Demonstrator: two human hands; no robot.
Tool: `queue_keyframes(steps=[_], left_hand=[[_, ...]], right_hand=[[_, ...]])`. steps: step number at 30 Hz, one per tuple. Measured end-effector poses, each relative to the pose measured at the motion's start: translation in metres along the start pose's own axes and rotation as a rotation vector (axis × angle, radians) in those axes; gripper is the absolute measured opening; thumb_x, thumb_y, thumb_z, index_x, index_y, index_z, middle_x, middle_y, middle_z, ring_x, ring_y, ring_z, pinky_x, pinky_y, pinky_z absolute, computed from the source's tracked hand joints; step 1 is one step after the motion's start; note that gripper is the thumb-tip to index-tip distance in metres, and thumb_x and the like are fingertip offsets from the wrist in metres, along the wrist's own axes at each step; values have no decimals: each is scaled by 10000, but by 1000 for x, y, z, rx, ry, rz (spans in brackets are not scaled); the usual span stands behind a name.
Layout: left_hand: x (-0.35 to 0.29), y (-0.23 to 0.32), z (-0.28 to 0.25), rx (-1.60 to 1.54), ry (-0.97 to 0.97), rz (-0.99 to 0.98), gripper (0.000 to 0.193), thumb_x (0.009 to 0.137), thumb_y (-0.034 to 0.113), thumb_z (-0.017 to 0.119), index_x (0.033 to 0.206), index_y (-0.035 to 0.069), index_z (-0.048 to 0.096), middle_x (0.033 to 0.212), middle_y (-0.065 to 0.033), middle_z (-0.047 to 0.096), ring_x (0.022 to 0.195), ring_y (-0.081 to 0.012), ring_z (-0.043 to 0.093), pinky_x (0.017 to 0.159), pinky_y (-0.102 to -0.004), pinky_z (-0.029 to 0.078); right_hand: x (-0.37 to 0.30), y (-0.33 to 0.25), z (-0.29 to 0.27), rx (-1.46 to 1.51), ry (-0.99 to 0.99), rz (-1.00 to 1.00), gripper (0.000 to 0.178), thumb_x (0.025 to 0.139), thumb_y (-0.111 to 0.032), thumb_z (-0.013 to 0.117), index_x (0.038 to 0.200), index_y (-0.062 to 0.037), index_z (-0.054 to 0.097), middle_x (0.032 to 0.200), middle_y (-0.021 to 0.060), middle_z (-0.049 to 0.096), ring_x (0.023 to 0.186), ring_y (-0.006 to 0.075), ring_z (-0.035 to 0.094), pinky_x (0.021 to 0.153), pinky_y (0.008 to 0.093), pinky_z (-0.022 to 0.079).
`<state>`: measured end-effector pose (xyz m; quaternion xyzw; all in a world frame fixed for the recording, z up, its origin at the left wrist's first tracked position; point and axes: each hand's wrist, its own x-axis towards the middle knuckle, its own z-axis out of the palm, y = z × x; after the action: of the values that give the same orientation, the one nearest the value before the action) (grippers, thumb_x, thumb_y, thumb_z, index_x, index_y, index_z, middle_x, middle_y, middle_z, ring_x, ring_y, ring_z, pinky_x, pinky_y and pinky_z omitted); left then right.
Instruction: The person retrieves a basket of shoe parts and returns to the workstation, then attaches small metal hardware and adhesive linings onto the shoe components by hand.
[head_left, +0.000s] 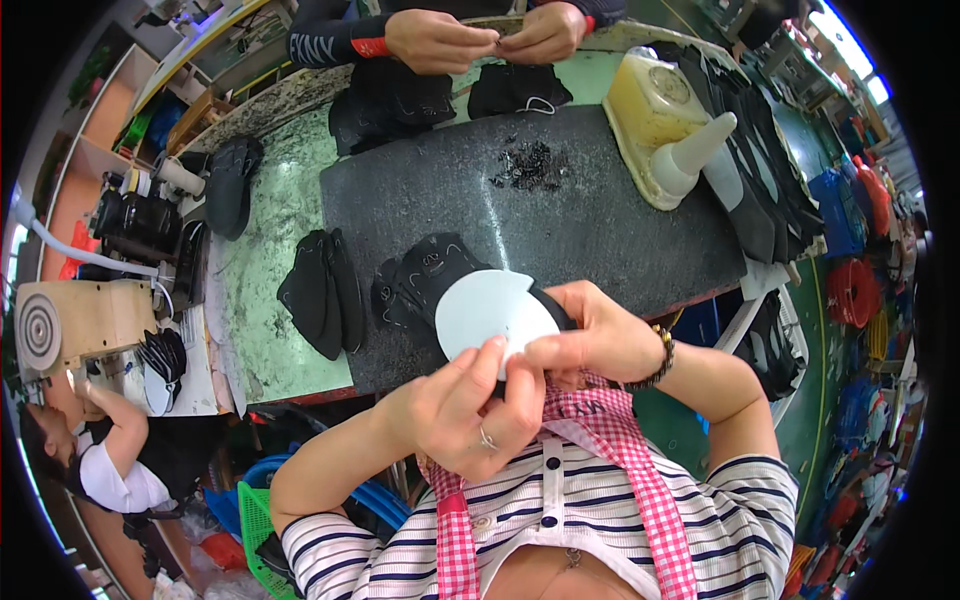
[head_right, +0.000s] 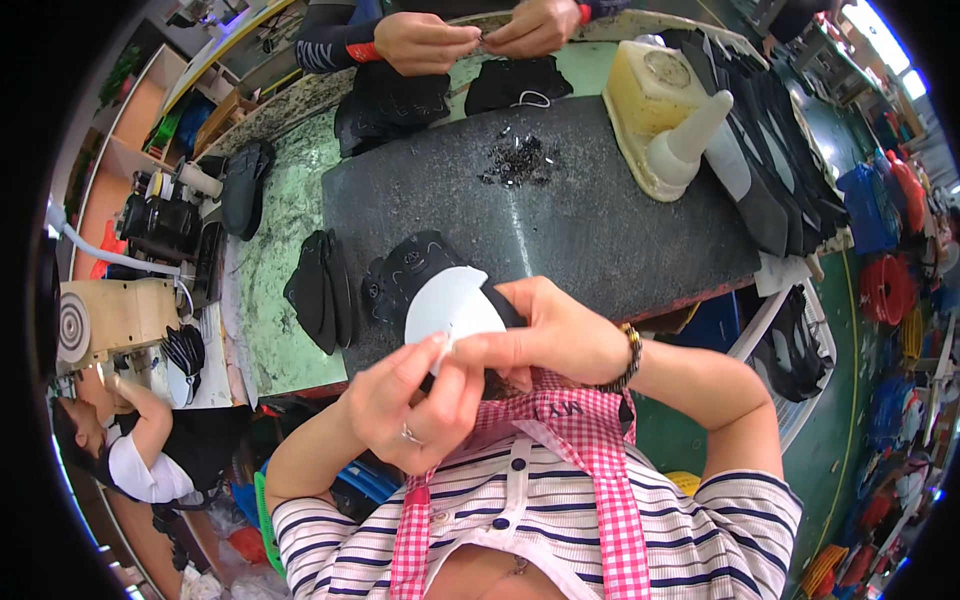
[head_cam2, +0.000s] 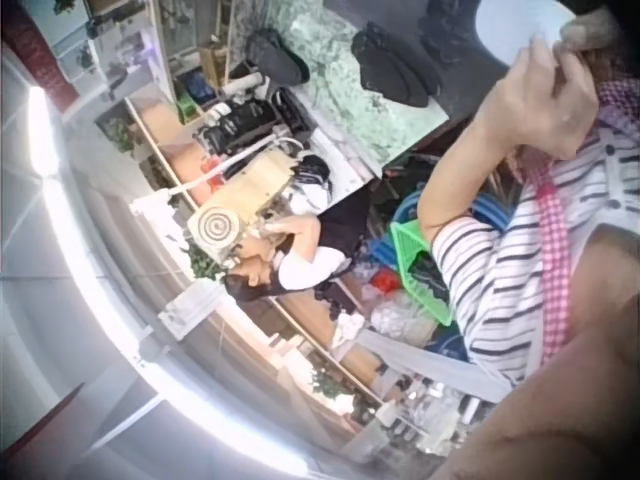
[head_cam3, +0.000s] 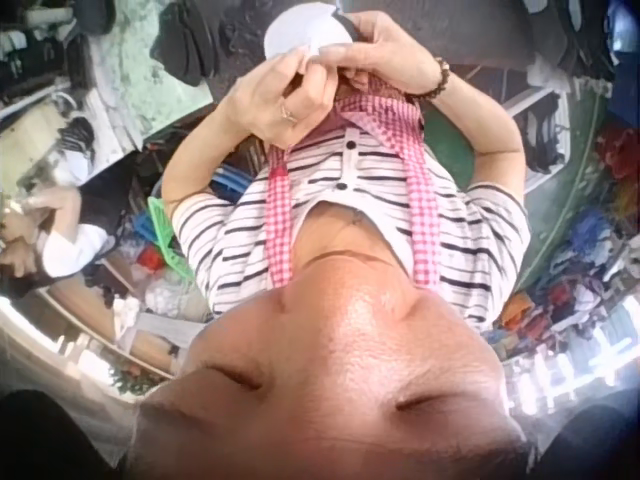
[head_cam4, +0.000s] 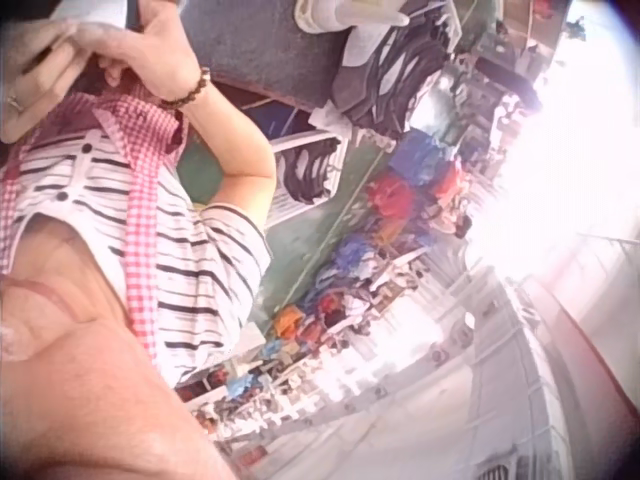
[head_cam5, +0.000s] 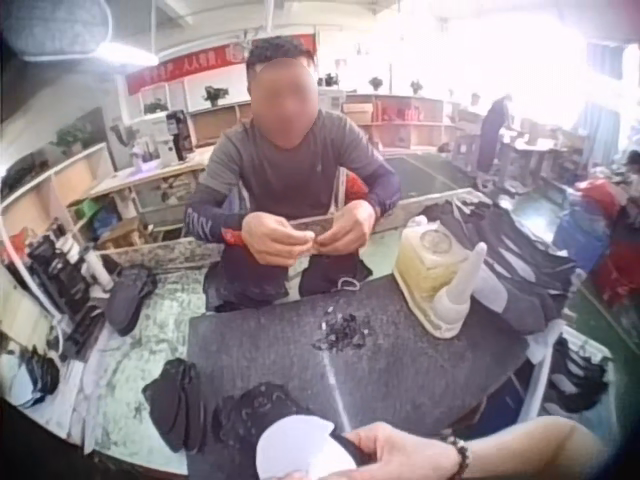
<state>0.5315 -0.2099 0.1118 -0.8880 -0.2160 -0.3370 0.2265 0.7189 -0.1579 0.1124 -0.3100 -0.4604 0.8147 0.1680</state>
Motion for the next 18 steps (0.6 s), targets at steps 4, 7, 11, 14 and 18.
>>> queue_keyframes(steps=[4, 7, 11, 14, 18], left_hand=[[-7, 14, 2, -12, 43, -6, 81, 663, 40, 633, 740, 15, 635, 780, -70, 562, 763, -255, 606, 590, -260, 558], [-10, 22, 1, -88, 74, -57, 90, 661, 44, 637, 745, 11, 637, 799, -78, 564, 759, -254, 608, 583, -252, 555], [-9, 28, 1, -273, 102, -324, 139, 670, 49, 619, 804, 16, 601, 915, -112, 583, 859, -327, 598, 700, -352, 542], [-15, 13, -5, -632, 83, -655, 246, 721, -39, 628, 924, 4, 496, 1057, -207, 593, 963, -335, 612, 768, -410, 520], [-16, 15, -1, -585, 167, -889, 173, 829, 2, 603, 954, -8, 486, 799, -133, 629, 620, -227, 624, 582, -285, 498]], right_hand=[[-13, 3, 3, -47, 16, 14, 216, 837, -185, 655, 808, 15, 579, 650, 20, 584, 492, 45, 504, 442, 191, 403], [-21, 12, 4, -19, 5, 18, 203, 850, -171, 641, 836, 22, 580, 651, 30, 590, 486, 50, 507, 440, 201, 416], [-22, 16, -14, 68, -114, 89, 205, 882, -175, 595, 864, 29, 581, 672, 59, 617, 515, 86, 565, 456, 220, 457], [11, 9, -67, -82, -198, -138, 316, 929, -268, 509, 854, 27, 592, 714, 99, 632, 588, 156, 628, 561, 259, 518], [65, 22, -125, -1285, 440, -786, 201, 787, -152, 642, 951, -39, 615, 934, 95, 607, 886, 243, 588, 758, 346, 475]])
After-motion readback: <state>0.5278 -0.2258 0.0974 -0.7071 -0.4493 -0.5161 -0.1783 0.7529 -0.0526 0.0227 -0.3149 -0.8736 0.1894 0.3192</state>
